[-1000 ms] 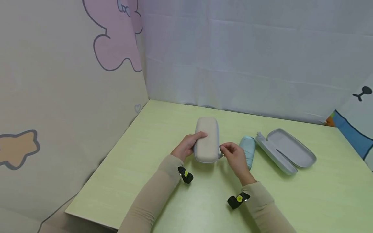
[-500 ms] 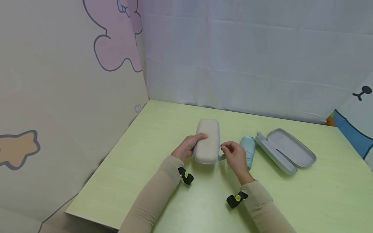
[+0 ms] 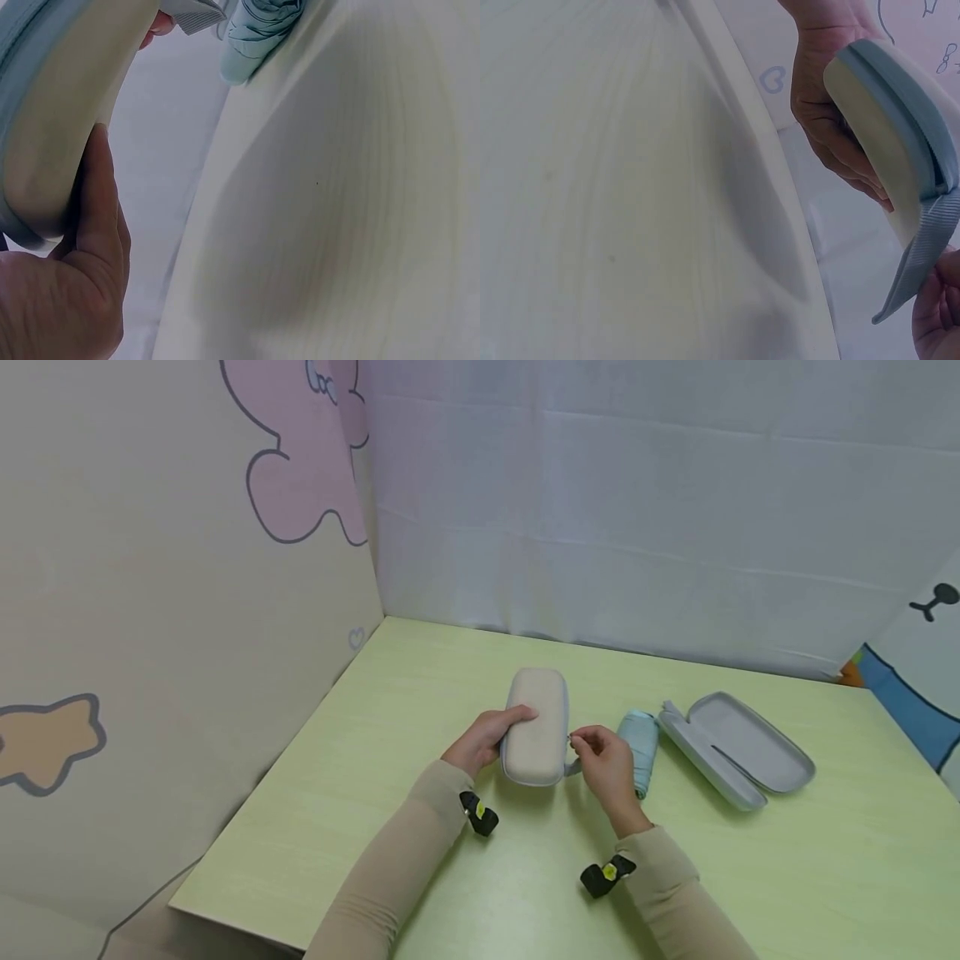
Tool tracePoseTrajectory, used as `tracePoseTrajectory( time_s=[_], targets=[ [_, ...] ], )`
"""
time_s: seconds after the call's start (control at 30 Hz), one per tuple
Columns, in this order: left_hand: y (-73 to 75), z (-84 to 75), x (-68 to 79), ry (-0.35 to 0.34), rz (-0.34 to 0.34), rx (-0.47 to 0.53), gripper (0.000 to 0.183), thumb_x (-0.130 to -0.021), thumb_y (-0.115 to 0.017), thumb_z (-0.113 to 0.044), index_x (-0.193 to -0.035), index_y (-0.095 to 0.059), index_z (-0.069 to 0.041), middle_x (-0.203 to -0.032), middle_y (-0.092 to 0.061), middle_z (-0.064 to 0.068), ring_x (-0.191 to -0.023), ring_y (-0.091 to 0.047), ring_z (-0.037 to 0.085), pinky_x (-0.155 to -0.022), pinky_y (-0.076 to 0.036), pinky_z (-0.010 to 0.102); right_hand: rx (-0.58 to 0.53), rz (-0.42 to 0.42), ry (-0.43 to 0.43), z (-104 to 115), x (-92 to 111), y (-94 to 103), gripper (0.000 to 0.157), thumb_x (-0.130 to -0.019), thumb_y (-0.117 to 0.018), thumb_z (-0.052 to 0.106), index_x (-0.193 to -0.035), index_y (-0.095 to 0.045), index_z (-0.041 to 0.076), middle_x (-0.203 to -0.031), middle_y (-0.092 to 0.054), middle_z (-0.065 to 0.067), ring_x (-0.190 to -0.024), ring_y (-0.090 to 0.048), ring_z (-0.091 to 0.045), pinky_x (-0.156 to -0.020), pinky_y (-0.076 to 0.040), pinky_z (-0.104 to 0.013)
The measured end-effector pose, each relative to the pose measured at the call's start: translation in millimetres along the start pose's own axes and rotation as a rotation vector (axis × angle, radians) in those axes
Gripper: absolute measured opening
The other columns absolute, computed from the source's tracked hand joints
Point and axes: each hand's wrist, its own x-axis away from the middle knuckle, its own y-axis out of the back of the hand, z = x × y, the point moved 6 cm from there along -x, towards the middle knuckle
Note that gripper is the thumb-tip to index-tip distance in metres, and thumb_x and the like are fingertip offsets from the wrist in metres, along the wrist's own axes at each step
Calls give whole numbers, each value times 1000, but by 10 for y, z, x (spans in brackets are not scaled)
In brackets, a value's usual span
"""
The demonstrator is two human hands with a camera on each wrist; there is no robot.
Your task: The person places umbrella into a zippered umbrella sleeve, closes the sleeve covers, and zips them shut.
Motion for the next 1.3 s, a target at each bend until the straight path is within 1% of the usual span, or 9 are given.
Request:
tracePoseTrajectory(
  time_s=[0.17, 0.27, 0.43, 0.77, 1.07, 1.17, 1.3],
  targets=[
    [-1, 4, -9, -8, 4, 2, 53, -75, -72, -28, -114, -57, 4, -99, -65, 13, -85, -62, 22, -77, -51, 35, 30, -20, 4, -4, -4, -2, 5, -86, -62, 0, -86, -65, -4, -81, -65, -14, -71, -59, -21, -60, -46, -19],
    [-17, 5, 0, -14, 20, -15, 51, -76, -71, -27, -113, -58, 5, -98, -65, 13, -84, -62, 22, -76, -51, 35, 59, -36, 12, -12, -14, 6, 5, -87, -62, 1, -86, -65, -3, -81, -66, -14, -71, -59, -21, -59, -45, -20],
    [-43, 15, 20, 2, 48, -5, 50, -77, -70, -27, -114, -57, 4, -99, -65, 13, -85, -62, 22, -75, -51, 35, 95, -54, 44, 1, -34, 32, 4, -86, -62, 0, -86, -66, -2, -79, -66, -13, -70, -58, -22, -58, -43, -22],
    [-49, 12, 16, -1, 50, -24, 50, -77, -70, -26, -114, -58, 5, -97, -65, 13, -83, -62, 21, -75, -51, 34, 97, -42, 23, -4, -36, 38, 6, -88, -61, 2, -88, -66, -3, -81, -66, -14, -70, -57, -22, -58, -43, -23],
    [-63, 18, 24, 7, 67, -53, 51, -77, -71, -27, -114, -58, 5, -96, -66, 13, -83, -63, 22, -75, -52, 35, 111, -54, 13, -28, -59, 56, 6, -88, -62, 3, -87, -66, -2, -79, -65, -13, -68, -55, -20, -55, -41, -22],
    [-66, 15, 21, 5, 68, -56, 50, -76, -71, -27, -113, -58, 5, -95, -66, 13, -82, -64, 22, -74, -52, 34, 114, -57, 17, -25, -66, 62, 6, -87, -62, 3, -87, -66, -2, -79, -66, -13, -68, -56, -20, -55, -41, -21],
    [-66, 7, 21, 5, 68, -58, 49, -76, -71, -26, -112, -58, 5, -95, -66, 13, -83, -64, 22, -74, -52, 35, 112, -51, 2, -23, -72, 60, 7, -88, -61, 4, -88, -65, -1, -81, -66, -13, -70, -57, -20, -56, -41, -22]
  ],
)
